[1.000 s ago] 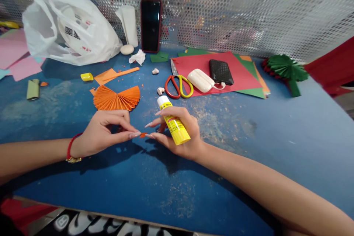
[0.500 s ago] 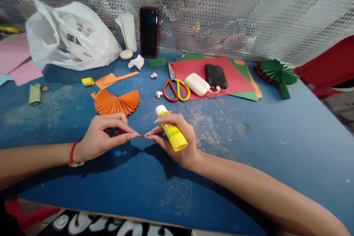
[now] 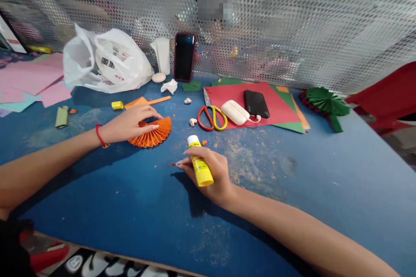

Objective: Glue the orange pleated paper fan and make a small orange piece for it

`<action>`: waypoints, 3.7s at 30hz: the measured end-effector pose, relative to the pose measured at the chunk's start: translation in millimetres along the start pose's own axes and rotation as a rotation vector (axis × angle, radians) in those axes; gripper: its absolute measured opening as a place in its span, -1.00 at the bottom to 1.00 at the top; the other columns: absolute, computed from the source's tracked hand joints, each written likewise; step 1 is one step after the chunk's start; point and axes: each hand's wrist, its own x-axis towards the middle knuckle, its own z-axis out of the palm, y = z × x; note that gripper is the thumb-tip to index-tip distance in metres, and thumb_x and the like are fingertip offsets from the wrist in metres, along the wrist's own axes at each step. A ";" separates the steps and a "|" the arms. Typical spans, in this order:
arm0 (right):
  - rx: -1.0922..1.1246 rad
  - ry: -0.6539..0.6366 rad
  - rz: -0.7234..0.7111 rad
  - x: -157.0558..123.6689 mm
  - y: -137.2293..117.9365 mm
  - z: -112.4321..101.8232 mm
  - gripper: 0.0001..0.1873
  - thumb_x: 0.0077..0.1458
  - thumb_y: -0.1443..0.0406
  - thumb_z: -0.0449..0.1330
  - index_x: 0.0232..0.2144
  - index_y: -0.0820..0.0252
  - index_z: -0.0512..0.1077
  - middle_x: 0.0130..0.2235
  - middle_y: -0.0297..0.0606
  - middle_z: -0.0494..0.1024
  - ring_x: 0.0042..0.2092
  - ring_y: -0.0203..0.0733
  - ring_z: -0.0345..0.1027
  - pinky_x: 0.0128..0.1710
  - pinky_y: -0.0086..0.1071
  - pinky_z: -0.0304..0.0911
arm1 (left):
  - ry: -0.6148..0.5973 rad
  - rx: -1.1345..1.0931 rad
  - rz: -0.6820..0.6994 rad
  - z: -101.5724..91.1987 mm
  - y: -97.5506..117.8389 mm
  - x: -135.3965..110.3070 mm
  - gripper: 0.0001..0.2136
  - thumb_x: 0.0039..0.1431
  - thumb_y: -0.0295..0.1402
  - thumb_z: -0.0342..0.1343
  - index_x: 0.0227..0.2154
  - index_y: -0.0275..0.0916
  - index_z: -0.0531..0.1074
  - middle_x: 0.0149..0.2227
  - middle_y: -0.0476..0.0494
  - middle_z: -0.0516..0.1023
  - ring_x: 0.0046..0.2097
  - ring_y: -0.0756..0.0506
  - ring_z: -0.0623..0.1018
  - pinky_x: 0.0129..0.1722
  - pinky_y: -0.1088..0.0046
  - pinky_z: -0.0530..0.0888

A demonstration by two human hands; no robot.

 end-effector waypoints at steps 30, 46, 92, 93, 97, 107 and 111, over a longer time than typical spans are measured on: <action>-0.222 -0.200 -0.153 6.9 7.6 -10.8 -0.76 0.10 0.50 0.25 -0.20 0.15 0.43 -0.37 -0.37 0.65 -0.41 -0.28 0.52 -0.29 -0.34 0.39 | -0.277 -0.582 -0.021 24.9 51.3 -8.4 -0.72 0.16 -0.23 0.27 -0.09 -0.18 0.52 -0.14 -0.05 0.48 -0.35 0.09 0.48 -0.41 0.58 0.36; -0.188 -0.234 -0.093 5.8 9.4 -11.8 -0.80 0.17 0.37 0.24 -0.14 0.06 0.46 -0.41 -0.37 0.64 -0.43 -0.25 0.52 -0.25 -0.31 0.46 | -0.205 -0.402 0.141 21.6 60.1 -17.1 -0.90 0.25 -0.38 0.16 -0.20 -0.18 0.54 -0.23 -0.07 0.45 -0.19 -0.03 0.44 -0.21 0.44 0.35; -0.108 -0.079 -0.064 12.5 5.1 -11.4 -0.40 -0.04 0.45 0.39 0.04 0.03 0.33 -0.34 -0.31 0.65 -0.39 -0.13 0.48 -0.40 -0.23 0.38 | -0.161 -0.523 0.124 22.3 59.0 -17.5 -0.86 0.20 -0.52 0.14 -0.29 -0.24 0.60 -0.36 -0.07 0.49 -0.40 0.07 0.47 -0.43 0.58 0.37; -0.117 -0.085 -0.076 13.0 5.5 -11.0 -0.41 -0.03 0.43 0.40 0.03 0.04 0.33 -0.35 -0.31 0.65 -0.38 -0.13 0.47 -0.40 -0.24 0.36 | -0.159 -0.518 0.129 22.5 59.3 -17.7 -0.86 0.20 -0.53 0.14 -0.29 -0.25 0.60 -0.36 -0.07 0.48 -0.41 0.08 0.46 -0.43 0.58 0.36; -0.149 -0.121 -0.106 14.3 7.7 -10.6 -0.50 0.00 0.45 0.37 -0.03 0.08 0.36 -0.39 -0.36 0.63 -0.37 -0.15 0.46 -0.37 -0.25 0.31 | -0.158 -0.487 0.157 23.7 59.0 -19.3 -0.86 0.21 -0.51 0.15 -0.27 -0.26 0.60 -0.35 -0.07 0.48 -0.40 0.08 0.46 -0.42 0.59 0.36; -0.212 -0.174 -0.105 5.2 16.3 -15.4 -0.63 0.11 0.38 0.32 -0.03 -0.01 0.42 -0.37 -0.40 0.63 -0.42 -0.25 0.43 -0.24 -0.24 0.33 | -0.170 -0.448 0.145 23.2 59.9 -19.5 -0.88 0.20 -0.47 0.17 -0.25 -0.23 0.60 -0.31 -0.07 0.51 -0.35 0.05 0.49 -0.37 0.56 0.40; -0.237 -0.206 -0.100 5.0 14.4 -18.3 -0.63 0.13 0.36 0.30 -0.02 -0.03 0.41 -0.37 -0.40 0.63 -0.40 -0.25 0.45 -0.20 -0.23 0.33 | -0.161 -0.427 0.132 21.9 61.6 -20.3 -0.89 0.17 -0.47 0.21 -0.25 -0.24 0.59 -0.30 -0.08 0.50 -0.33 0.04 0.49 -0.33 0.55 0.40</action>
